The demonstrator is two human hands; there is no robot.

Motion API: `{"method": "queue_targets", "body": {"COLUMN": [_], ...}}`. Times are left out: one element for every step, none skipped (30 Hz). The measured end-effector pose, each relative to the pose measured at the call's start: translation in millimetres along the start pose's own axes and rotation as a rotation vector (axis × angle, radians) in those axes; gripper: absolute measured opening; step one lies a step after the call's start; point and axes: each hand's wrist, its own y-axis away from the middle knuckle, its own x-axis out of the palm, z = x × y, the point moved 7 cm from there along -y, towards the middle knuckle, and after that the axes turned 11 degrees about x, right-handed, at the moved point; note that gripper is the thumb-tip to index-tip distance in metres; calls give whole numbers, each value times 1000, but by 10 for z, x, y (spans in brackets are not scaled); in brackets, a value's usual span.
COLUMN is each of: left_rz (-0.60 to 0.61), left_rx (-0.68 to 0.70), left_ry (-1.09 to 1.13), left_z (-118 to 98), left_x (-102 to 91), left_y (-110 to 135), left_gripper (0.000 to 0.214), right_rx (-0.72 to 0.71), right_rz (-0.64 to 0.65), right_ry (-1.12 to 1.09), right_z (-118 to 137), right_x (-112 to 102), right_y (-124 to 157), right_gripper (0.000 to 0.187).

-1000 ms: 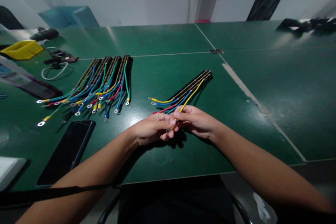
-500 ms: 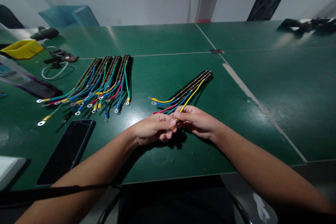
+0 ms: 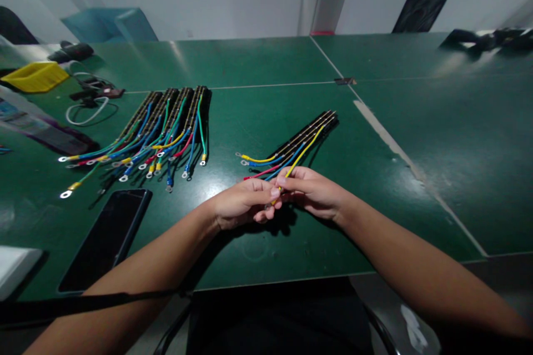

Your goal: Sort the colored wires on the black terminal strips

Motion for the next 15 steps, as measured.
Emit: {"method": "queue_targets", "body": {"left_rz": [3, 7, 8, 7, 7, 5, 6, 10, 15, 19, 21, 20, 21, 23, 27], "left_rx": [12, 22, 32, 37, 39, 39, 37, 32, 26, 18, 13, 12, 16, 25, 34], "left_ry": [20, 43, 66, 79, 76, 60, 35, 8, -15, -30, -35, -31, -17, 5, 32], "left_z": [-3, -5, -7, -8, -7, -6, -5, -4, -2, 2, 5, 8, 9, 9, 9], "left_x": [7, 14, 19, 20, 17, 12, 5, 0, -4, -7, -9, -10, -9, -4, 1], "left_y": [-4, -7, -9, -10, -10, -9, -8, -8, -7, -6, -7, -8, -10, -12, -15], "left_gripper": [31, 31, 31, 31, 31, 31, 31, 32, 32, 33, 34, 34, 33, 32, 32], "right_rx": [-3, -7, -9, -9, -8, -5, -2, 0, 2, 3, 5, 6, 6, 5, 7], "right_rz": [-13, -27, -40, -47, -46, -37, -26, -18, -13, -7, -4, -5, -11, -22, -37], "right_ry": [-9, -20, -29, -35, -36, -29, -20, -11, -2, 4, 8, 6, -1, -10, -21], "right_z": [-1, -2, -3, -4, -5, -6, -6, -4, -3, -1, 0, 1, 1, 1, -2], "right_x": [-12, -24, -34, -39, -38, -29, -19, -12, -6, -1, 3, 2, -2, -11, -23], "right_y": [-2, -4, -6, -7, -8, -8, -8, -7, -5, -3, -1, 1, 4, 5, 6], "right_gripper": [18, 19, 19, 19, 20, 20, 20, 20, 19, 19, 19, 19, 19, 19, 19]}}
